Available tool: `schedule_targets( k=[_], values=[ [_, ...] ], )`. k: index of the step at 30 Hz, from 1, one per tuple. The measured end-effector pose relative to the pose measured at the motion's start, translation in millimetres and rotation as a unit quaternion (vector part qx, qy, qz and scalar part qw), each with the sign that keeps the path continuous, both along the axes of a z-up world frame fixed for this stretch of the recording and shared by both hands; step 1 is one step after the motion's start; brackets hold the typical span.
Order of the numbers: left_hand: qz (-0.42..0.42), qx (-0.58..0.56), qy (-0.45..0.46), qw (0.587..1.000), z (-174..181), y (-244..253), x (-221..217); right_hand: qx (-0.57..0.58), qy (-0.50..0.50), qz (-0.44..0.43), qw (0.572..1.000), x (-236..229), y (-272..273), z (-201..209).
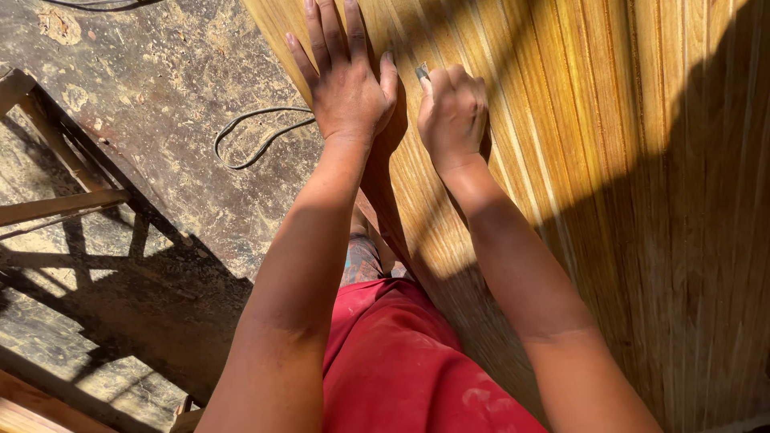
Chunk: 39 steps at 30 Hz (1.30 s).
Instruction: The person sands a large wooden board using a sanding block, moving it back and forth across the surface. The person holds the board with one hand while sanding with the other, working along the grain to smooth the wood.
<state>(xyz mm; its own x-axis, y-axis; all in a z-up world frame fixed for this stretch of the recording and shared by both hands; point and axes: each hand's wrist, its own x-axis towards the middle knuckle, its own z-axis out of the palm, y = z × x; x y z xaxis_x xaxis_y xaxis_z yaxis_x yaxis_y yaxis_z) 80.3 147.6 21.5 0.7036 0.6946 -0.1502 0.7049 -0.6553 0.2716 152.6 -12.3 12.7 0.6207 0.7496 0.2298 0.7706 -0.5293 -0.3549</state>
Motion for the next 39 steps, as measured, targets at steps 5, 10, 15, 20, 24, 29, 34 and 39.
schedule_targets(
  k=[5, 10, 15, 20, 24, 29, 34, 39],
  values=[
    [-0.003, 0.018, -0.025, 1.000, -3.6, 0.7, 3.9, -0.020, 0.054, -0.035, 0.998, -18.6, -40.0, 24.8],
    [-0.004, 0.005, -0.005, 1.000, -2.9, -0.6, 1.8, -0.010, 0.039, -0.025, 0.999, -8.2, -18.2, 15.4],
    [0.005, -0.027, 0.031, 0.999, -2.0, -4.1, -3.5, -0.007, 0.031, -0.002, 0.999, -13.1, -28.5, 19.0],
    [0.002, 0.038, -0.042, 0.998, -0.5, 0.0, -0.3, -0.013, 0.043, -0.033, 0.998, -24.4, -40.8, 36.0],
    [-0.012, 0.119, -0.117, 0.986, -5.7, -7.4, -4.2, 0.010, -0.022, -0.018, 1.000, 4.9, 14.5, -25.1],
    [-0.026, -0.006, -0.010, 1.000, -9.5, -4.0, -6.3, 0.013, -0.014, -0.025, 0.999, -33.2, -76.4, -18.3],
    [-0.047, 0.094, -0.078, 0.991, -19.9, -2.9, -12.5, -0.047, 0.056, -0.053, 0.996, -102.4, -210.1, 65.4],
    [-0.070, 0.153, -0.096, 0.981, -29.4, 1.1, -5.4, -0.025, 0.030, -0.077, 0.996, -74.7, -160.1, 47.4]
  ],
)
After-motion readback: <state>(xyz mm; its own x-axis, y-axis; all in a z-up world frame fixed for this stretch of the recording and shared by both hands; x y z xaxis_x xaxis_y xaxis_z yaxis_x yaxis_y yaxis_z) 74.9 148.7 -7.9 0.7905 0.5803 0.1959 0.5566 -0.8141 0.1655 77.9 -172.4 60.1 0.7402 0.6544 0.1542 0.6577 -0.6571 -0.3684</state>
